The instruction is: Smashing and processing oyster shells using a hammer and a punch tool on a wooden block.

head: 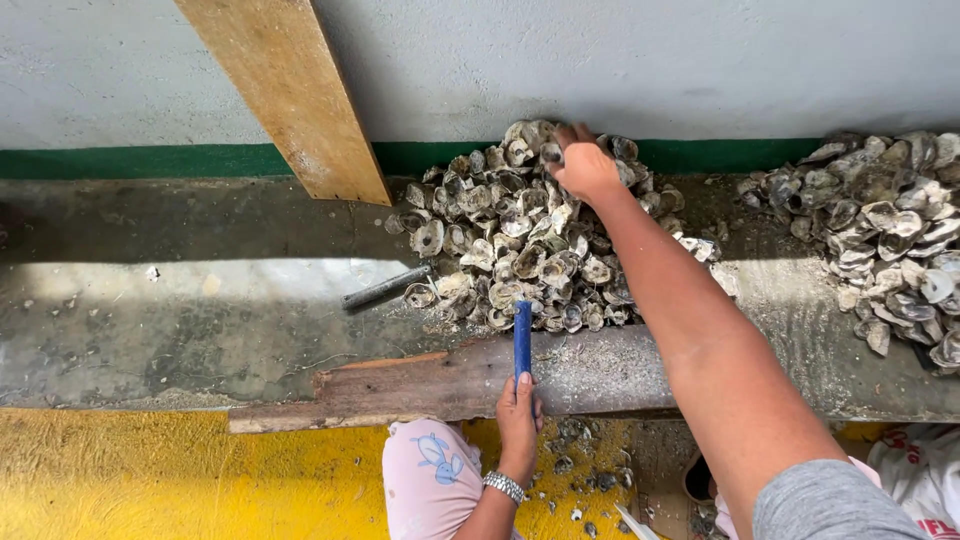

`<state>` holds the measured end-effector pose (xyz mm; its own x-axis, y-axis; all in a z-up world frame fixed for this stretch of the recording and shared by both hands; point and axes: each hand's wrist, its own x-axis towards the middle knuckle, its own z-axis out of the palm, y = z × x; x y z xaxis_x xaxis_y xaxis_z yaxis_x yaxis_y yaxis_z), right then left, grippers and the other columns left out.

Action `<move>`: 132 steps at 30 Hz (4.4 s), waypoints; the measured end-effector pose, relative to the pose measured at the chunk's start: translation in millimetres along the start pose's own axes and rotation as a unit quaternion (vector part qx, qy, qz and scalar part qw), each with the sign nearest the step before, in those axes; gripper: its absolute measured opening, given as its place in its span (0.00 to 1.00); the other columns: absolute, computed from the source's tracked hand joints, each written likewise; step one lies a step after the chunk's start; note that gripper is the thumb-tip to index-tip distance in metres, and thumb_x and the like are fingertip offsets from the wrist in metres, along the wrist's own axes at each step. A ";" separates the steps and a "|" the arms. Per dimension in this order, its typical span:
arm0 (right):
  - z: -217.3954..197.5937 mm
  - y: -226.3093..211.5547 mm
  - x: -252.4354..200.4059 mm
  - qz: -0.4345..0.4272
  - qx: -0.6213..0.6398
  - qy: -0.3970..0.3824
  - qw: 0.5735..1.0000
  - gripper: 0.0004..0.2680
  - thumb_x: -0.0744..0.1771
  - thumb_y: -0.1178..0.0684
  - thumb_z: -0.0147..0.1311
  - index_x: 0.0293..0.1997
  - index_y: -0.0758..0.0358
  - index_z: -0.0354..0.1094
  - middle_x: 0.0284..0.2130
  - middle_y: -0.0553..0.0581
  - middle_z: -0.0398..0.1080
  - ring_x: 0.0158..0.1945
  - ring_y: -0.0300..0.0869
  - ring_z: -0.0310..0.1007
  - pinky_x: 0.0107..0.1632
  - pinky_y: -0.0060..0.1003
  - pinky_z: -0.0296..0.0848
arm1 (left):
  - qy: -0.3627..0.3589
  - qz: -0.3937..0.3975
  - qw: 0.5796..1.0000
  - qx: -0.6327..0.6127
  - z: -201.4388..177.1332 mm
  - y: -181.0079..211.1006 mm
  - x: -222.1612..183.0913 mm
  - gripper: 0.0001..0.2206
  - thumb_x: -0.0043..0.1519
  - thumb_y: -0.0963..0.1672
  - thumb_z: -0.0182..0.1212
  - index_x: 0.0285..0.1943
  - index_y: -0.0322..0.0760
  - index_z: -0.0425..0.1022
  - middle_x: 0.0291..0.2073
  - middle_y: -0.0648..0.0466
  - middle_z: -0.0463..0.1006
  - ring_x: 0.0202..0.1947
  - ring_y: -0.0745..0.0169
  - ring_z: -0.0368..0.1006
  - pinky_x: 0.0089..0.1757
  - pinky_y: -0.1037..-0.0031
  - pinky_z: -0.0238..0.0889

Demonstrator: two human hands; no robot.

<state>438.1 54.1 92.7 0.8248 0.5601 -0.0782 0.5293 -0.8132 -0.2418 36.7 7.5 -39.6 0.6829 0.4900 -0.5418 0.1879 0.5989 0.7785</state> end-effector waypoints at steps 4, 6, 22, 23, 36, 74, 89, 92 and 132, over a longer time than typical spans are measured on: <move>2.9 31.2 -30.8 -0.005 0.052 -0.007 0.999 0.12 0.68 0.51 0.56 0.57 0.59 0.71 0.41 0.66 0.74 0.43 0.56 0.75 0.50 0.53 0.72 | 0.012 -0.004 1.000 0.028 4.4 0.3 -2.3 0.14 0.67 0.52 0.54 0.38 0.41 0.72 0.15 0.63 0.64 0.13 0.76 0.56 0.18 0.80 0.50; 1.5 46.5 -56.0 -0.077 0.088 0.033 0.993 0.10 0.67 0.51 0.57 0.51 0.59 0.75 0.40 0.64 0.75 0.44 0.55 0.75 0.50 0.51 0.73 | 0.008 -0.001 1.000 0.022 4.9 3.4 -1.1 0.14 0.67 0.52 0.54 0.38 0.41 0.71 0.15 0.63 0.63 0.13 0.76 0.56 0.18 0.80 0.50; 110.8 98.2 -316.7 -0.043 0.155 -0.031 0.987 0.14 0.66 0.57 0.57 0.59 0.59 0.70 0.57 0.62 0.72 0.58 0.53 0.71 0.61 0.46 0.70 | -0.062 0.165 0.948 0.265 0.8 -3.1 -29.1 0.19 0.68 0.54 0.53 0.34 0.39 0.75 0.19 0.63 0.64 0.20 0.74 0.57 0.25 0.76 0.51; 93.9 93.4 -326.3 -0.042 0.154 -0.027 0.987 0.14 0.66 0.57 0.57 0.59 0.59 0.70 0.57 0.62 0.72 0.58 0.53 0.71 0.61 0.46 0.70 | -0.064 0.168 0.948 0.264 2.6 0.2 -32.4 0.19 0.68 0.54 0.53 0.34 0.39 0.75 0.19 0.63 0.64 0.20 0.74 0.57 0.25 0.76 0.51; 81.2 147.7 -431.4 0.249 0.128 -0.035 0.959 0.21 0.67 0.45 0.59 0.57 0.72 0.57 0.43 0.69 0.68 0.42 0.55 0.72 0.45 0.50 0.72 | -0.081 0.195 0.888 0.409 4.7 10.1 -53.4 0.22 0.65 0.57 0.55 0.41 0.37 0.79 0.19 0.53 0.72 0.20 0.62 0.66 0.27 0.66 0.59; 21.8 53.2 -500.4 0.158 0.140 -0.076 0.974 0.10 0.73 0.47 0.44 0.55 0.62 0.58 0.20 0.55 0.69 0.19 0.43 0.67 0.25 0.41 0.63 | -0.062 0.206 0.797 0.564 6.6 8.9 -45.7 0.21 0.67 0.58 0.46 0.47 0.43 0.70 0.25 0.48 0.79 0.27 0.46 0.79 0.33 0.55 0.70; 81.3 154.1 -408.9 0.275 0.479 -0.011 0.834 0.09 0.68 0.50 0.56 0.42 0.67 0.64 0.24 0.52 0.69 0.21 0.38 0.70 0.26 0.36 0.71 | -0.097 0.209 0.842 0.488 5.0 5.3 -60.5 0.21 0.66 0.57 0.50 0.49 0.41 0.76 0.21 0.47 0.77 0.22 0.53 0.73 0.28 0.59 0.63; 86.9 144.0 -400.1 0.310 0.167 -0.022 0.936 0.14 0.70 0.45 0.54 0.50 0.67 0.63 0.26 0.55 0.71 0.23 0.43 0.73 0.34 0.43 0.74 | -0.103 0.226 0.833 0.495 3.8 9.5 -64.2 0.21 0.66 0.57 0.51 0.49 0.40 0.75 0.22 0.48 0.77 0.22 0.51 0.74 0.29 0.59 0.64; 23.2 378.5 -583.6 0.371 0.687 0.379 0.497 0.03 0.71 0.56 0.55 0.47 0.61 0.69 0.30 0.50 0.69 0.30 0.38 0.70 0.33 0.34 0.73 | 0.044 0.118 0.991 0.050 -13.3 12.0 -40.8 0.17 0.70 0.53 0.47 0.37 0.40 0.70 0.18 0.61 0.64 0.14 0.76 0.57 0.17 0.80 0.52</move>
<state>152.5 -576.8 24.4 0.8052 -0.4563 -0.3787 -0.1831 0.4162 -0.8906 1.7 3.1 -12.4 0.6533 0.6643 -0.3632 0.1031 0.3972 0.9119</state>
